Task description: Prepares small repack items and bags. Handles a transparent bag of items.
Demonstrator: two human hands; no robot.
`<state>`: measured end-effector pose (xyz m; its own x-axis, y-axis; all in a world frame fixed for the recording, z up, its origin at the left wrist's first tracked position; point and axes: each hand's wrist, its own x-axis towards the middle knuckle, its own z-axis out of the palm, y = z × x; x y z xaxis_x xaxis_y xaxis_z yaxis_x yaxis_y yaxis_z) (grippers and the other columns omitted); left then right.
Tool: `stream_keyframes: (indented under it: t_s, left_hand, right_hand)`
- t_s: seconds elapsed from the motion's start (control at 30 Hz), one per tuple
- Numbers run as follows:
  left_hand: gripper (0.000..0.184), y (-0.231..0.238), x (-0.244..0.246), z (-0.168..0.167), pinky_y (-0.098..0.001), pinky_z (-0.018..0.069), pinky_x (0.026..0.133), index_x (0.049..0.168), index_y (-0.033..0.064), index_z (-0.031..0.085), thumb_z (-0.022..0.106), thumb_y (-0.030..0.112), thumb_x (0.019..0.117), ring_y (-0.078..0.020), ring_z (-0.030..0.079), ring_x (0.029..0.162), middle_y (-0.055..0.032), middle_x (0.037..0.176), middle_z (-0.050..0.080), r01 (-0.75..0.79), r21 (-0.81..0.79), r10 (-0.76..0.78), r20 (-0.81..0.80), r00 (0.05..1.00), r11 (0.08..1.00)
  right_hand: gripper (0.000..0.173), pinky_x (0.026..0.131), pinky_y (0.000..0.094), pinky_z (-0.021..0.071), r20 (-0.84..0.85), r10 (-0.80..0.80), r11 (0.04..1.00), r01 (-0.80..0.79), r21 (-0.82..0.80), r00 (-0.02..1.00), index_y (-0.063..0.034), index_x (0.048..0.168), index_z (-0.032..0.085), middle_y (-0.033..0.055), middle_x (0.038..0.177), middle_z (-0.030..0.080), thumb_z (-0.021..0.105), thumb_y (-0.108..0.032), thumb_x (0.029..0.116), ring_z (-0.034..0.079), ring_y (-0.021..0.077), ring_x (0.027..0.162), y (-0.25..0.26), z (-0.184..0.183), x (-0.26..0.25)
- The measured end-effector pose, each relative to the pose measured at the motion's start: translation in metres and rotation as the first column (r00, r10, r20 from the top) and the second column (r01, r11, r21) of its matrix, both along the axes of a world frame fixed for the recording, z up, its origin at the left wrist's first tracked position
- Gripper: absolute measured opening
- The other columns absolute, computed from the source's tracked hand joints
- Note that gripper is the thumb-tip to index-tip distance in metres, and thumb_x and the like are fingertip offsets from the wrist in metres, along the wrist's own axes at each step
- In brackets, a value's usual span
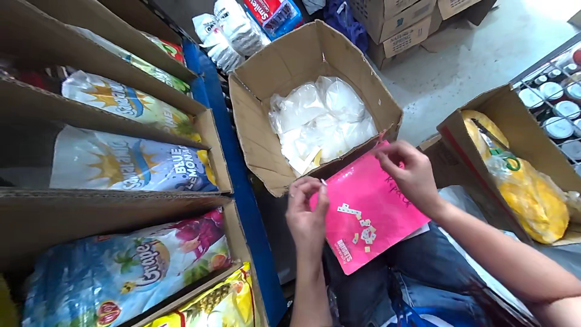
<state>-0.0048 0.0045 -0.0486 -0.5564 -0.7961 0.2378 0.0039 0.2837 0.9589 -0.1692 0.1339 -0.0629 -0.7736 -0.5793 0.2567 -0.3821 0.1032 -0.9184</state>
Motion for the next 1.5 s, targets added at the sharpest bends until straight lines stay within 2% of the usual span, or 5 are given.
stream_keyframes:
  t_s: [0.17,0.33,1.03,1.33,1.5]
  left_hand:
    - [0.017,-0.079,-0.024,-0.020,-0.0281,0.0531,0.086,0.105,-0.0063,0.068,0.066,0.007,0.0944,-0.0151,0.062,0.103,-0.0174,0.117,0.062,-0.218,-0.083,0.233,0.269,0.935,0.972]
    - [0.018,-0.124,-0.047,-0.040,-0.0359,0.0518,0.089,0.107,-0.0061,0.069,0.066,0.009,0.0975,-0.0251,0.062,0.107,-0.0236,0.122,0.060,-0.209,-0.079,0.221,0.473,0.853,0.975]
    - [0.013,-0.127,-0.062,-0.093,-0.0258,0.0539,0.084,0.093,-0.0053,0.070,0.067,0.006,0.0873,-0.0181,0.063,0.105,-0.0181,0.108,0.064,-0.230,-0.075,0.242,0.353,0.904,0.970]
    - [0.013,-0.120,-0.049,-0.084,-0.0214,0.0552,0.082,0.095,-0.0090,0.069,0.066,0.002,0.0892,-0.0139,0.064,0.103,-0.0211,0.111,0.063,-0.230,-0.038,0.232,0.283,0.931,0.972]
    - [0.016,-0.105,-0.041,-0.061,-0.0224,0.0547,0.085,0.100,-0.0113,0.068,0.064,0.002,0.0911,-0.0128,0.064,0.104,-0.0208,0.111,0.064,-0.223,0.015,0.215,0.210,0.954,0.975]
  right_hand:
    - [0.018,0.081,0.0497,0.0570,-0.337,0.184,0.941,-0.066,0.331,0.924,0.0053,0.103,0.073,0.0223,0.101,0.068,0.061,-0.007,0.0978,0.068,0.0356,0.090,-0.061,-0.026,-0.069]
    - [0.022,0.084,0.0705,0.0495,0.109,0.415,0.436,-0.302,0.848,0.903,0.0073,0.103,0.071,0.0300,0.107,0.068,0.067,-0.013,0.0963,0.065,0.0494,0.105,-0.118,-0.033,-0.112]
    - [0.040,0.100,0.0622,0.0455,0.174,0.189,-0.107,-0.156,0.982,0.966,0.0141,0.130,0.056,0.0301,0.140,0.054,0.055,-0.015,0.1025,0.054,0.0445,0.131,-0.250,-0.138,-0.192]
    - [0.042,0.100,0.0699,0.0417,0.226,0.269,0.326,-0.309,0.894,0.936,0.0145,0.114,0.064,0.0353,0.126,0.061,0.049,-0.024,0.1074,0.057,0.0502,0.124,-0.244,-0.102,-0.226]
    - [0.039,0.075,0.0492,0.0476,0.293,0.238,0.646,-0.377,0.664,0.926,0.0069,0.101,0.066,0.0190,0.088,0.062,0.049,-0.028,0.1086,0.058,0.0276,0.079,-0.208,-0.011,-0.220]
